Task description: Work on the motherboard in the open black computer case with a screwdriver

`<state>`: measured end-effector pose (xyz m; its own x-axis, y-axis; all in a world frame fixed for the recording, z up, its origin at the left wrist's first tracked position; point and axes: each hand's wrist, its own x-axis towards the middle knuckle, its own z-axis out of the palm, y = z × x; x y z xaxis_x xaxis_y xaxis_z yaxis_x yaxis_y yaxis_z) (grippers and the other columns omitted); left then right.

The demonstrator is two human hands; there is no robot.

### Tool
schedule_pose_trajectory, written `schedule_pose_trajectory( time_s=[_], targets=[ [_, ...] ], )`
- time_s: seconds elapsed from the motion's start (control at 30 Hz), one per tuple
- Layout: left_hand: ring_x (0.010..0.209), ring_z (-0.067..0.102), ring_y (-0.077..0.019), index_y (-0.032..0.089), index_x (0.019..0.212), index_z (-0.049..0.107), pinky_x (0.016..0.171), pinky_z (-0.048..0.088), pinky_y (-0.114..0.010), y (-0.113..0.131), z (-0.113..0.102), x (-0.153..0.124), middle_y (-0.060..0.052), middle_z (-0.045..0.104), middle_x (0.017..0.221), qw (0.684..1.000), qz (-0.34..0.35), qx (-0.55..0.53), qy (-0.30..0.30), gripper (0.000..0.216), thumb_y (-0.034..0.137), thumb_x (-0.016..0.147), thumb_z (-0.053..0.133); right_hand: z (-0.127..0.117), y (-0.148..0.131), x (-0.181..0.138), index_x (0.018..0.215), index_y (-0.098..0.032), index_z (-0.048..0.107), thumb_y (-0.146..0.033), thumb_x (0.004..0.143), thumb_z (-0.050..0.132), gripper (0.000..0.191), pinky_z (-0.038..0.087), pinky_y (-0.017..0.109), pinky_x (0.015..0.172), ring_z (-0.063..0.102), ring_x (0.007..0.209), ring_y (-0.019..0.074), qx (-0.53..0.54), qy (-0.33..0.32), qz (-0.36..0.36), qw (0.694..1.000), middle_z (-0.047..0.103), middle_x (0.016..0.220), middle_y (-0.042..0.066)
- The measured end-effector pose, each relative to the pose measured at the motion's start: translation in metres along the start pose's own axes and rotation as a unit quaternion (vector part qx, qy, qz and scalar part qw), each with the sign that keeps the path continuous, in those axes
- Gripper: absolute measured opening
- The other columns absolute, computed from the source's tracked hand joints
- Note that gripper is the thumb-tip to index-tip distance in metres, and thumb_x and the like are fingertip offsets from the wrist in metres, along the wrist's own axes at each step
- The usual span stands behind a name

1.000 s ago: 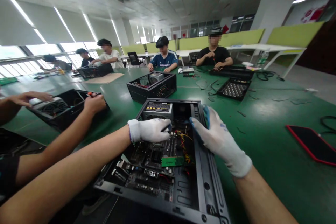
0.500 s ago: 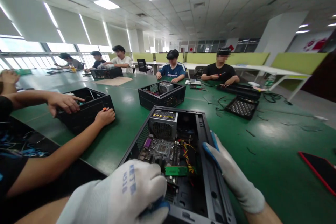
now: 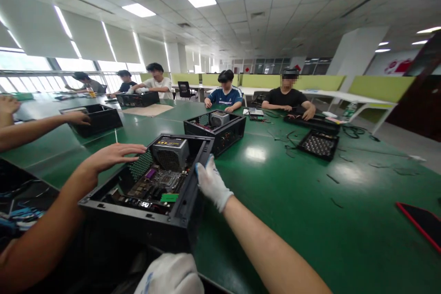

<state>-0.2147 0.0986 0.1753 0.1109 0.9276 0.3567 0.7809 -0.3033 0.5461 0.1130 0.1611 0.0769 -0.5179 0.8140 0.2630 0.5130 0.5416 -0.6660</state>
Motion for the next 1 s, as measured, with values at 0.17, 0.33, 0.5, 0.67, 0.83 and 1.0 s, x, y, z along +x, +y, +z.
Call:
schedule_pose_trajectory(
  time_s=[0.17,0.33,0.5,0.67,0.83,1.0],
  targets=[
    [0.069,0.068,-0.0216,0.030,0.068,0.060,0.054,0.054,-0.032,0.110,0.139,-0.076,-0.003,0.061,0.068,0.997,0.002,0.052,0.054,0.026,0.040,0.089,0.049,0.036,-0.023,0.055,0.153,-0.005,0.047,-0.037,0.099,0.047,0.063,0.016,0.056,0.128,0.017,0.157,0.0393,-0.059,-0.041,-0.008,0.997,0.039,0.163,0.022],
    [0.064,0.063,-0.0182,0.025,0.078,0.054,0.063,0.051,-0.032,0.096,0.227,-0.126,-0.003,0.061,0.072,0.993,-0.017,0.075,0.086,0.022,0.032,0.097,0.047,0.038,-0.020,0.061,0.157,-0.010,0.042,-0.054,0.102,0.039,0.070,0.031,0.040,0.124,0.037,0.151,0.0283,-0.091,-0.086,-0.019,0.992,0.042,0.162,0.017],
    [0.066,0.062,-0.0173,0.024,0.080,0.054,0.065,0.049,-0.031,0.051,0.233,-0.123,-0.001,0.061,0.072,0.994,-0.059,0.068,0.067,0.023,0.035,0.100,0.048,0.010,0.001,0.074,0.159,-0.001,0.032,-0.071,0.095,0.042,0.096,0.028,0.038,0.124,0.031,0.153,0.0325,-0.170,-0.065,0.018,0.983,0.032,0.165,0.025],
    [0.067,0.064,-0.0182,0.024,0.084,0.056,0.066,0.049,-0.031,0.055,0.239,-0.123,-0.001,0.062,0.075,0.991,-0.069,0.090,0.077,0.022,0.036,0.100,0.046,-0.034,0.026,0.122,0.158,-0.003,0.030,-0.057,0.095,0.048,0.084,0.019,0.048,0.124,0.020,0.154,0.0372,-0.276,-0.006,0.060,0.959,0.025,0.167,0.026],
    [0.068,0.065,-0.0190,0.025,0.083,0.054,0.067,0.049,-0.032,0.055,0.243,-0.123,-0.001,0.062,0.074,0.988,-0.084,0.106,0.077,0.022,0.034,0.101,0.045,-0.061,0.049,0.167,0.153,-0.006,0.040,-0.054,0.091,0.054,0.080,0.025,0.051,0.119,0.029,0.149,0.0386,-0.339,-0.024,0.096,0.935,0.037,0.160,0.025],
    [0.066,0.065,-0.0195,0.026,0.083,0.054,0.065,0.050,-0.034,0.053,0.245,-0.123,-0.002,0.062,0.074,0.988,-0.079,0.107,0.080,0.021,0.034,0.100,0.045,-0.064,0.059,0.194,0.149,-0.016,0.050,-0.057,0.091,0.053,0.071,0.030,0.052,0.115,0.035,0.146,0.0384,-0.364,-0.037,0.126,0.922,0.042,0.157,0.021]
  ],
)
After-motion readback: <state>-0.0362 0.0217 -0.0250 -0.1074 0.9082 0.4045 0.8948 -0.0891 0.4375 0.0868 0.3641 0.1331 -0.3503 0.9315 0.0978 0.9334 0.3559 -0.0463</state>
